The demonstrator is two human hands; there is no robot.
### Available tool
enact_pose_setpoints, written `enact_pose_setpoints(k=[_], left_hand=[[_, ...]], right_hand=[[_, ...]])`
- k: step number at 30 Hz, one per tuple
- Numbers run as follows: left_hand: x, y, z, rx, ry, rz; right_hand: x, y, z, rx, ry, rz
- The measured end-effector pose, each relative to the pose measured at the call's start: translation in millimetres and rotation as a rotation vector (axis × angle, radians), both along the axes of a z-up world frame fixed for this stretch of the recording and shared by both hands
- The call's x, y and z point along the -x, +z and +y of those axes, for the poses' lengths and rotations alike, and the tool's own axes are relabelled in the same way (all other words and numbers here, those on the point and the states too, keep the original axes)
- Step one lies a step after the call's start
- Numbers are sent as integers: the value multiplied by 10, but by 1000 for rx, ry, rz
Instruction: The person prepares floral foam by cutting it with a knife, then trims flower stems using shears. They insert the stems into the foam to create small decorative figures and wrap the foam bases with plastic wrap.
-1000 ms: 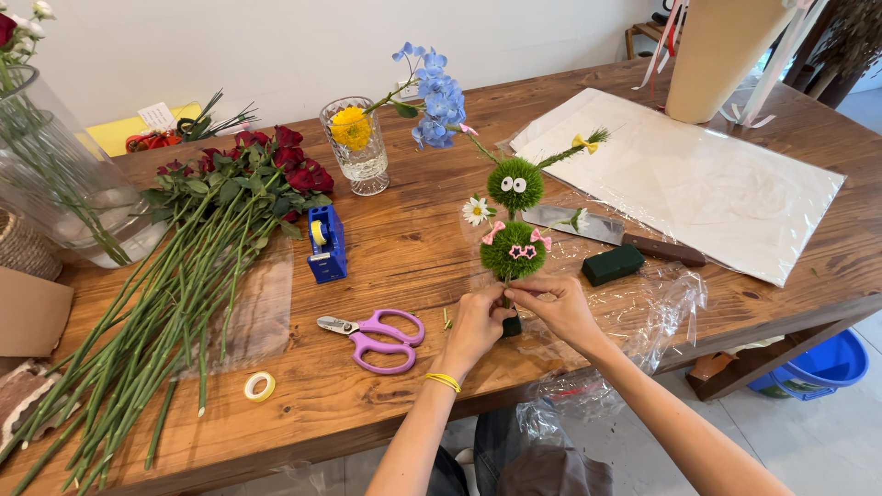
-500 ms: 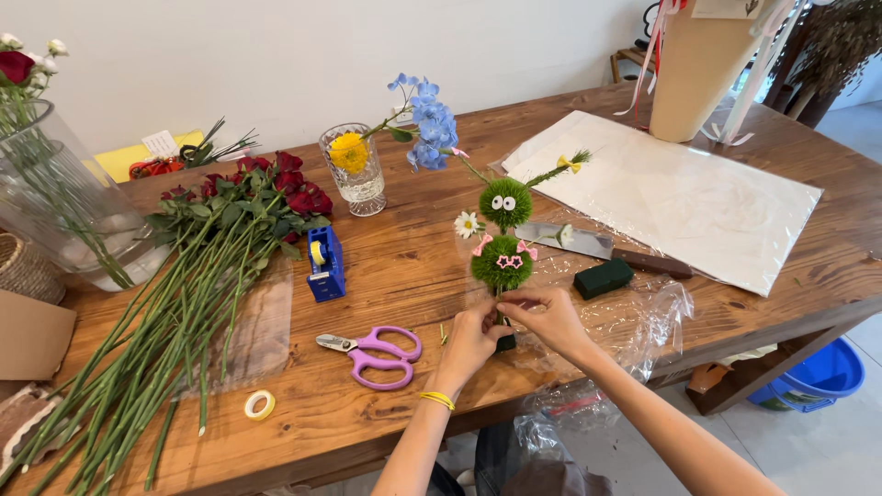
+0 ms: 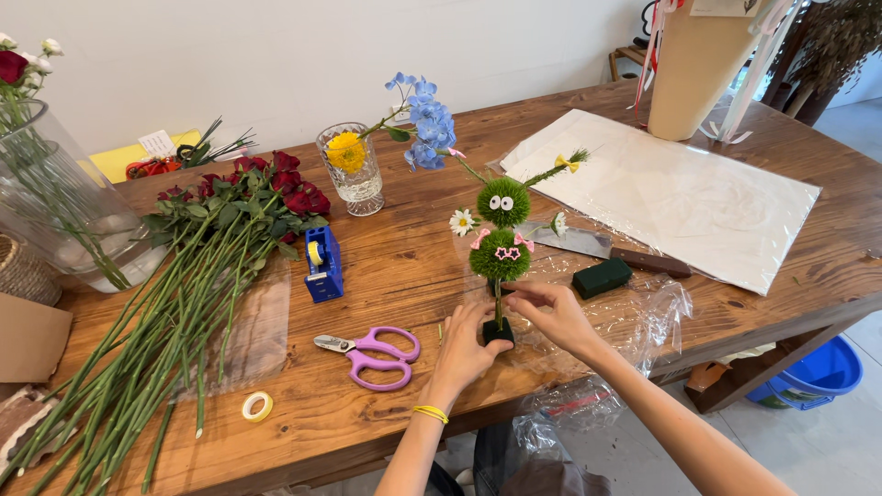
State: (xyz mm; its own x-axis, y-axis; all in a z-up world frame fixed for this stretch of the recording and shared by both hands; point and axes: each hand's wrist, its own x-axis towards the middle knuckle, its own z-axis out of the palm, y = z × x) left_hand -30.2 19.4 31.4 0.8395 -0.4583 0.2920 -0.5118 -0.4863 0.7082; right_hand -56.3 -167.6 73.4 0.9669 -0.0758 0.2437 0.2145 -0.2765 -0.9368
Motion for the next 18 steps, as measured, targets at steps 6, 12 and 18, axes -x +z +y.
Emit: enact_pose_setpoints(k=[6, 12, 18], left_hand=[[114, 191, 24, -154, -8, 48], [18, -86, -41, -231, -23, 64], [-11, -208, -39, -107, -18, 15]], right_hand=[[-17, -96, -136, 25, 29, 20], [-84, -170, -194, 106, -61, 106], [-647, -605, -299, 343, -77, 188]])
